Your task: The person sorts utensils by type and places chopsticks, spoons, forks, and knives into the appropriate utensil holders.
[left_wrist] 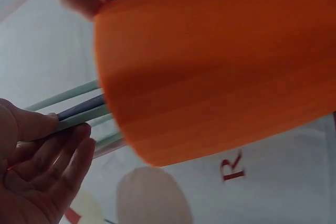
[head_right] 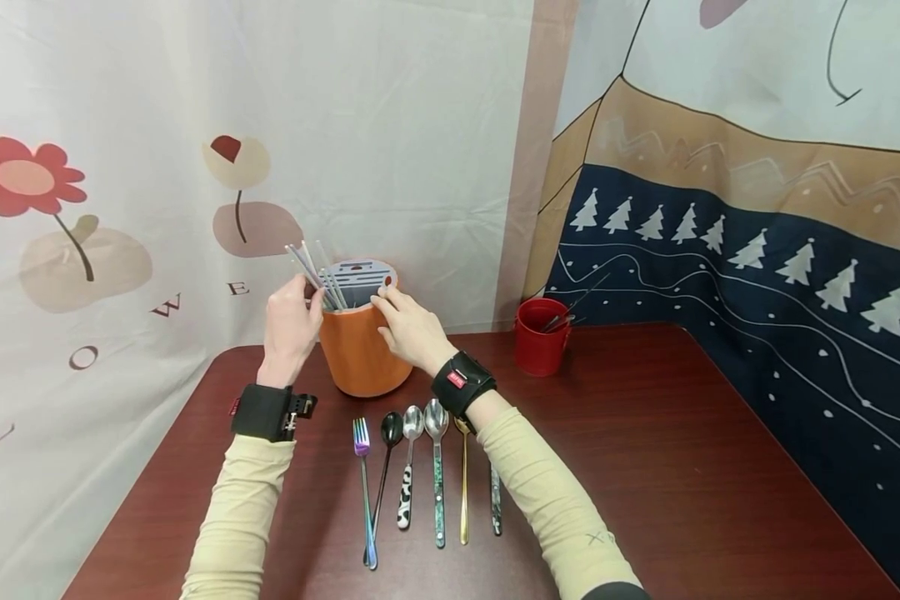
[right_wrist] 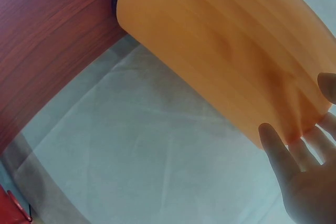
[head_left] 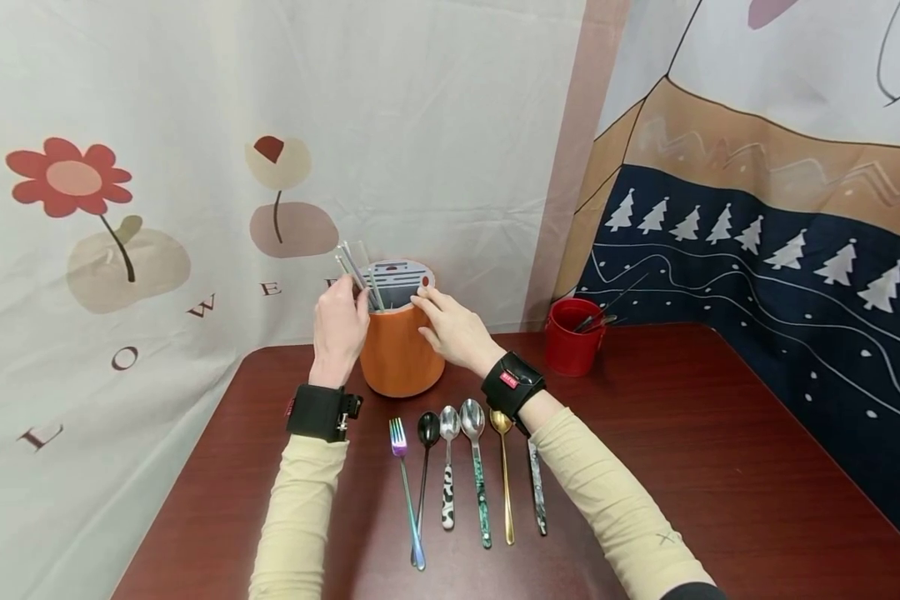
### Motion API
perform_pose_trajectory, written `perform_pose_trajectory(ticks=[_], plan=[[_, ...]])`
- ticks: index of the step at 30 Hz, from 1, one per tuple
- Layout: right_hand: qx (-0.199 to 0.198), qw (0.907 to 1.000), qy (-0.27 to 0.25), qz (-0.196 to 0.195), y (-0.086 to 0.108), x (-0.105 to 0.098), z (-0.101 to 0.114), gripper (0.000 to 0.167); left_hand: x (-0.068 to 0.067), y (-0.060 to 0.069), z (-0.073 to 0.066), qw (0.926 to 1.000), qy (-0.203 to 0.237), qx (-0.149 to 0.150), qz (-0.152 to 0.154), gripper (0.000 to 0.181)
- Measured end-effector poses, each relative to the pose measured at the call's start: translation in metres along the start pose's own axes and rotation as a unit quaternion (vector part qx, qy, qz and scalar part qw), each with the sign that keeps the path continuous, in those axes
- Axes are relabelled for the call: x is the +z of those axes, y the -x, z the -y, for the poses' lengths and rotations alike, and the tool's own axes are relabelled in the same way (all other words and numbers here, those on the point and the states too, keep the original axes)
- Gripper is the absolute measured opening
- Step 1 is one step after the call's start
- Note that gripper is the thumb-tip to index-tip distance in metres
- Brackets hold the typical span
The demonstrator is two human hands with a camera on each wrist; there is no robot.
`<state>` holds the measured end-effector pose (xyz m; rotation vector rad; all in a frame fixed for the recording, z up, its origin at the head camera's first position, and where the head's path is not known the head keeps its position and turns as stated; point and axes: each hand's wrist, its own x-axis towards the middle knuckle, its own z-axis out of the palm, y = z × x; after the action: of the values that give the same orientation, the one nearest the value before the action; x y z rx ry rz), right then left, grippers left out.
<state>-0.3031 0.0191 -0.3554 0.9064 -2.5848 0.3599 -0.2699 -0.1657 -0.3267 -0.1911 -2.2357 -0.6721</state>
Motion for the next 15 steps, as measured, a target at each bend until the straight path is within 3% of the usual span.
perform_pose_trajectory(ticks=[10,15], plan=[[-0.004,1.0000,0.001,-0.003,-0.001,0.002,0.000,0.050,0.012,0.003,0.009,0.9984,-0.021,-0.044,0.026,0.018],[-0.005,1.0000,0.004,-0.007,0.000,0.002,-0.001,0.051,0.013,0.002,0.010,0.9979,-0.033,-0.044,0.033,0.019]])
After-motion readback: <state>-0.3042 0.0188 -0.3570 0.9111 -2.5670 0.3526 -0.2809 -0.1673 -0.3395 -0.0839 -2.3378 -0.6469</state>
